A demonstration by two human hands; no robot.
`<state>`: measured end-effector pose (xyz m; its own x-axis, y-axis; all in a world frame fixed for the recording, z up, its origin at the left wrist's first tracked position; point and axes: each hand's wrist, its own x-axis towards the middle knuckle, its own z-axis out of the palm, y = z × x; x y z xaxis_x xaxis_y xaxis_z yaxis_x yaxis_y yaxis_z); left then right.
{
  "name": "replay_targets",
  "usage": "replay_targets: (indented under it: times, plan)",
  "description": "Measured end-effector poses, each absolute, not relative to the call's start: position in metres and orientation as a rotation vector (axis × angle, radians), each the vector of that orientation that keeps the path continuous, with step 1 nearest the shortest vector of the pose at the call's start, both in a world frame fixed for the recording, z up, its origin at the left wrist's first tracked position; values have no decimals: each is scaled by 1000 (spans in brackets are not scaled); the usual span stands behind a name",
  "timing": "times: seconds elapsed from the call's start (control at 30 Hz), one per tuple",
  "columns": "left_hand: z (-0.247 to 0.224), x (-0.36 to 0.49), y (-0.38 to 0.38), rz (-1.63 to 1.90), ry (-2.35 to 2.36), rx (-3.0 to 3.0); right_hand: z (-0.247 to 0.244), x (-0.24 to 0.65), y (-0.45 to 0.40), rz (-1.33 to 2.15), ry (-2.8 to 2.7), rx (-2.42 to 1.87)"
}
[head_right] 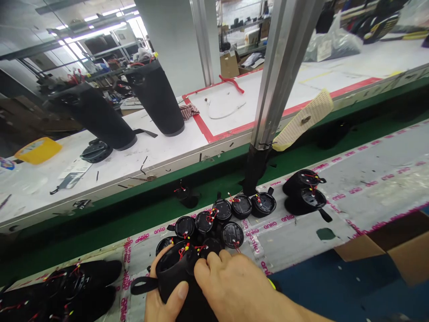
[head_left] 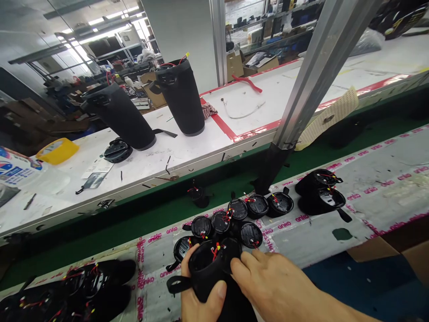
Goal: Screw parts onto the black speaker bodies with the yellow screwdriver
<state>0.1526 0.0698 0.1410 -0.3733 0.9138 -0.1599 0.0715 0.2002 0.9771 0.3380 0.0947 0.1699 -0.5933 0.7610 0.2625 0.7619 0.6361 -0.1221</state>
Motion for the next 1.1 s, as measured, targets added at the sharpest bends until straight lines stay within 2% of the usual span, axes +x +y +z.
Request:
replay_targets:
  times: [0.23, 0.57, 1.1]
  plan:
    - [129, 166, 56, 1314, 1548, 504, 171, 335, 101, 181, -2507, -1184]
    - [138, 159, 65, 1281, 1589, 688, 165, 334, 96, 233, -2537, -1178]
    - [142, 163, 68, 1269, 1703, 936, 168, 334, 92, 104, -2497, -1247]
